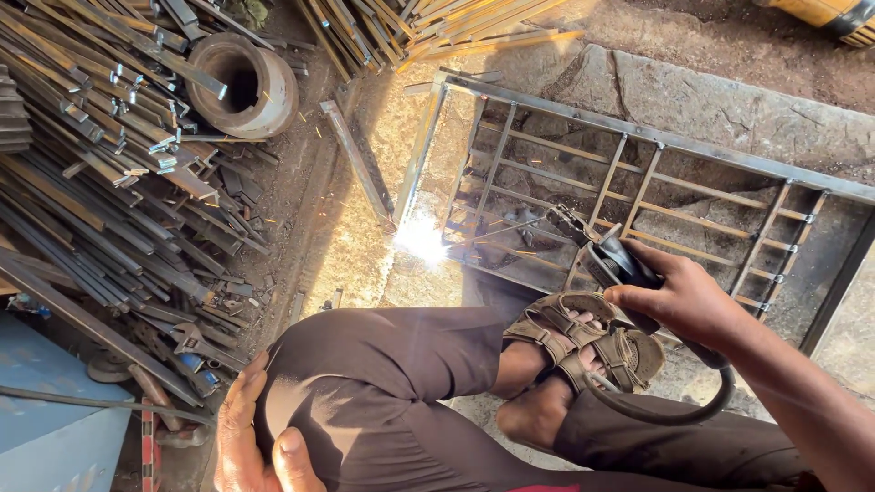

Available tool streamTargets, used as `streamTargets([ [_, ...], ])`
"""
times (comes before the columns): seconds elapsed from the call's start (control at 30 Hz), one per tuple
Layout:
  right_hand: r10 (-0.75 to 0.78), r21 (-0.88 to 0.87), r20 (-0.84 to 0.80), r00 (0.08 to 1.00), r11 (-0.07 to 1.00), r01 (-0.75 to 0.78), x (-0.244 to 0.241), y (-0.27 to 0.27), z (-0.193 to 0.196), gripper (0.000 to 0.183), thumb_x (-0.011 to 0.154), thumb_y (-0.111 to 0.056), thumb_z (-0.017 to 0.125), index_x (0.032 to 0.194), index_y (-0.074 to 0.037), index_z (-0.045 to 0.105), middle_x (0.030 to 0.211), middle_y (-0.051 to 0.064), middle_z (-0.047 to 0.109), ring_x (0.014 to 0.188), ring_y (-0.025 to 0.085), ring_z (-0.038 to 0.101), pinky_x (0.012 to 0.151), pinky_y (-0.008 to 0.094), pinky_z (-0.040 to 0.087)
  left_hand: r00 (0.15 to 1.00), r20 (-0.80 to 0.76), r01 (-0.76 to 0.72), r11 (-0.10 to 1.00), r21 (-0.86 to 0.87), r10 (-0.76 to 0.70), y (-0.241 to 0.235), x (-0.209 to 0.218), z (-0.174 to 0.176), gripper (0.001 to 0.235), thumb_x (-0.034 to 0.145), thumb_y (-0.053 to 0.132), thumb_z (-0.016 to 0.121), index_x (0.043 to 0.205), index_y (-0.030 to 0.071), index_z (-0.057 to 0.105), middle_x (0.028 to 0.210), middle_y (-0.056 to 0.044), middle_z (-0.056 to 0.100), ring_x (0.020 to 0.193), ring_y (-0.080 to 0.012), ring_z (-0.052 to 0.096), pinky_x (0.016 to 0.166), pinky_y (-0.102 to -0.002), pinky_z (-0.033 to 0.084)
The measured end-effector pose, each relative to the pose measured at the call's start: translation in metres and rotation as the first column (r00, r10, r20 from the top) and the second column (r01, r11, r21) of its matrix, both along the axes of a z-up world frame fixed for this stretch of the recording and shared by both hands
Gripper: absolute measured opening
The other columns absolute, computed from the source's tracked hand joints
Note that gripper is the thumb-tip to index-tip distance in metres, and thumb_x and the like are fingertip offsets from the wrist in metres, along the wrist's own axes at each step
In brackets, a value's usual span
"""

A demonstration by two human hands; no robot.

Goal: Measuring a metal plate with a tape measure and welding a metal grate frame.

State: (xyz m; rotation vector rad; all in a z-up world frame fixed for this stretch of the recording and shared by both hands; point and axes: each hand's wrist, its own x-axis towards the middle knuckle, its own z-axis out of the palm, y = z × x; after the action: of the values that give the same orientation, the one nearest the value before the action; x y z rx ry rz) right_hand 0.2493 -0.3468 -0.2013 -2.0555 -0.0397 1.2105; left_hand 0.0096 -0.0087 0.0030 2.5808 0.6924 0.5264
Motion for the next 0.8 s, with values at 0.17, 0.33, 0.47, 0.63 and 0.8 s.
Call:
streamTargets([
  [0.17,0.047,-0.034,0.018,0.999,0.998,-0.046,0.002,0.001,0.0,0.095,0.07,-0.05,0.088,0.15,-0.01,0.053,0.111,0.018,0.078,0.087,0.022,0.074,0.08,0.038,0.059,0.999,0.007,0.033,0.999,0.018,-0.033,0.002,-0.001,-0.001,0.067,0.11,0.049,0.044,0.132,-0.014,0.053,0.132,-0.031,0.064,0.126,-0.0412,0.067,0.113,-0.047,0.053],
  [0.33,0.092,-0.048,0.017,0.996,0.995,-0.091,0.002,-0.002,-0.006,0.096,0.071,-0.051,0.089,0.15,-0.011,0.052,0.119,0.02,0.075,0.1,0.024,0.074,0.089,0.038,0.057,0.997,-0.059,0.05,0.998,0.045,-0.047,0.008,-0.008,-0.001,0.071,0.11,0.05,0.041,0.134,-0.016,0.051,0.134,-0.032,0.062,0.127,-0.043,0.066,0.113,-0.048,0.052],
  [0.47,0.064,0.052,0.05,0.997,0.996,-0.066,-0.002,-0.009,-0.019,0.095,0.069,-0.048,0.086,0.149,-0.007,0.053,0.122,0.021,0.075,0.108,0.024,0.072,0.093,0.037,0.055,0.996,-0.074,0.052,0.998,0.035,-0.049,0.003,-0.002,0.003,0.072,0.112,0.051,0.04,0.134,-0.016,0.051,0.134,-0.032,0.062,0.128,-0.044,0.065,0.113,-0.049,0.052],
  [0.63,0.033,0.021,-0.053,0.998,0.999,-0.032,-0.001,-0.008,-0.019,0.096,0.071,-0.049,0.086,0.151,-0.01,0.051,0.118,0.018,0.077,0.094,0.024,0.074,0.084,0.037,0.058,1.0,-0.023,0.009,1.0,0.011,-0.009,-0.003,0.001,0.002,0.073,0.11,0.055,0.042,0.132,-0.014,0.053,0.132,-0.031,0.064,0.128,-0.042,0.066,0.114,-0.048,0.052],
  [0.8,-0.049,0.019,-0.178,0.983,0.998,0.054,-0.002,-0.004,-0.012,0.093,0.073,-0.045,0.085,0.152,-0.012,0.051,0.108,0.019,0.077,0.081,0.022,0.07,0.074,0.038,0.057,1.0,0.009,-0.002,1.0,0.006,0.002,-0.005,0.002,0.001,0.072,0.11,0.055,0.044,0.132,-0.013,0.054,0.133,-0.03,0.065,0.128,-0.0409,0.066,0.115,-0.047,0.051],
])
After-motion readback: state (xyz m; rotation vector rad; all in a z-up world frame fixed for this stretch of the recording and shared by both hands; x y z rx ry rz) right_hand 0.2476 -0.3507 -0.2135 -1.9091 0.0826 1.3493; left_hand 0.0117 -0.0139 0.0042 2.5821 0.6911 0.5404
